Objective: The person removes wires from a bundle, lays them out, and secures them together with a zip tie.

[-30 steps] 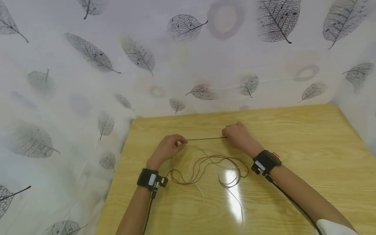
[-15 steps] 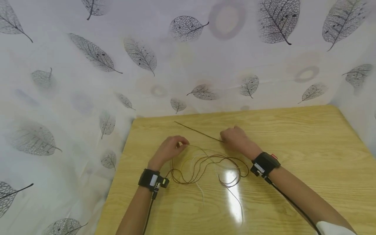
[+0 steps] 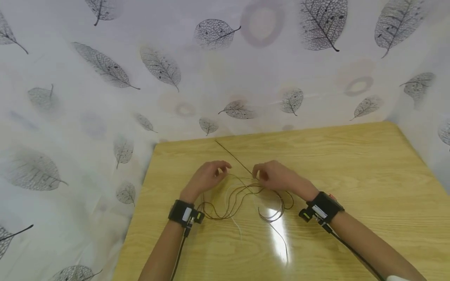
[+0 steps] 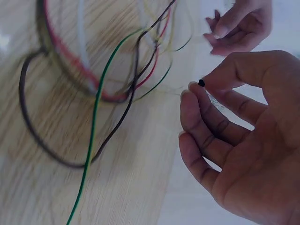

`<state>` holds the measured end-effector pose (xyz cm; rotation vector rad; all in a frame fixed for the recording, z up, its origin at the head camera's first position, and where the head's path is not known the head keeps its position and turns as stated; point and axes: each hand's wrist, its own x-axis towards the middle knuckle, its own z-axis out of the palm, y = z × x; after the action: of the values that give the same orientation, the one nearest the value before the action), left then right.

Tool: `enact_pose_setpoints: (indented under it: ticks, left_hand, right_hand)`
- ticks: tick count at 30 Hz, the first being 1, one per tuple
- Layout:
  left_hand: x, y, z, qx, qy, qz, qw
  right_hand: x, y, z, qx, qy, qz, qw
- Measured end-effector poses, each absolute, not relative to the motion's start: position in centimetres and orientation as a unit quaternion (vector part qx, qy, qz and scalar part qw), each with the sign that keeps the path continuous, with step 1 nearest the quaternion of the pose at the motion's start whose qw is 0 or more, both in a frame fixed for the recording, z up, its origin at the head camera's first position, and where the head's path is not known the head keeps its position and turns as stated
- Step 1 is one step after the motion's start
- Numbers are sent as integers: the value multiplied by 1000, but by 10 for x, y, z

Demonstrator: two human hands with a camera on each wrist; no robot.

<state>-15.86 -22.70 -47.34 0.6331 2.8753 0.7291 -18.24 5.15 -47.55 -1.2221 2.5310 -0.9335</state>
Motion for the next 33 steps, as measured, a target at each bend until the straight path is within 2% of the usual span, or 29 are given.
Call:
enact_pose_setpoints:
  ticks: [6, 18, 25, 33]
  left_hand:
    - [-161, -225, -477, 228, 941, 246, 38]
    - [-155, -221, -475, 263, 938, 221, -40]
    - [-140, -223, -463, 263, 943, 196, -53]
    - [-116, -222, -434, 281, 923, 247, -86]
  right_hand:
    - [-170, 44, -463, -413, 802, -413, 122]
    - [-152, 38, -438, -422, 729, -510, 174]
    - [-161, 58, -442, -397, 767, -492, 110]
    - [-168, 82, -451, -357, 819, -446, 61]
